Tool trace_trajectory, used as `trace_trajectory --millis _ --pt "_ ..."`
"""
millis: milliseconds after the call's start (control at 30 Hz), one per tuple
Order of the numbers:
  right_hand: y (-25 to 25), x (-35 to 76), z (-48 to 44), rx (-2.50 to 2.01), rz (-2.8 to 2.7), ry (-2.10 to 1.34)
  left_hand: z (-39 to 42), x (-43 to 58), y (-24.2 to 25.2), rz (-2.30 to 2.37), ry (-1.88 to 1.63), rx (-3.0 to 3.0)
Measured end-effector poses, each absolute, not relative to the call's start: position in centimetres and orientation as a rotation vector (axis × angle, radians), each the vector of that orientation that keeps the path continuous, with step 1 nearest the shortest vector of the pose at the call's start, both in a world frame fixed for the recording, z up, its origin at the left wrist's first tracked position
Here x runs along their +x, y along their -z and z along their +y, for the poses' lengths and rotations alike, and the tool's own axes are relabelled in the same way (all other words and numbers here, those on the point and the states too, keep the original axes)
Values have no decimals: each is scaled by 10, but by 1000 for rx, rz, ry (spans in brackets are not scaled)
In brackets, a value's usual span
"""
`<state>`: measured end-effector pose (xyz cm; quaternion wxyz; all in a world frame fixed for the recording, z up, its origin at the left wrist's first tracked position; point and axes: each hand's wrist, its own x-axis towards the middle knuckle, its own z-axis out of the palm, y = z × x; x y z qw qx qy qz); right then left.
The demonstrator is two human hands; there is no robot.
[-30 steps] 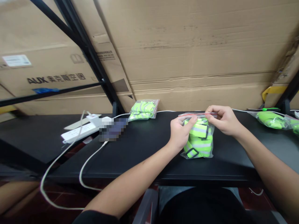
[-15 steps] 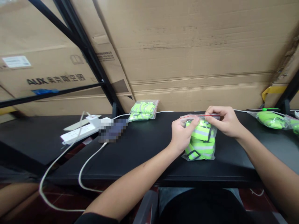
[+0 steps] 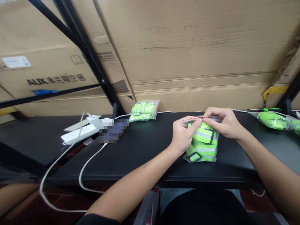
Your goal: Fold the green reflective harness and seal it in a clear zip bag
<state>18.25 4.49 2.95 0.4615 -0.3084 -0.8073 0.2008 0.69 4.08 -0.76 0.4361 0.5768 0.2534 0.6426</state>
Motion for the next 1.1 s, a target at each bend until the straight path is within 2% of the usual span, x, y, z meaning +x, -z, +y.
trace_trajectory --millis 300,467,700,1100 --pt "-29 189 48 -790 -1975 -497 43 5 8 570 -1509 1412" --pt "-30 193 50 -805 -1969 -526 53 -3 13 619 -1621 1255" --pt "-30 196 52 -810 -1958 -530 61 -11 16 676 -1763 1372" --pt "-31 197 52 -822 -1958 -536 61 -10 11 650 -1704 1473"
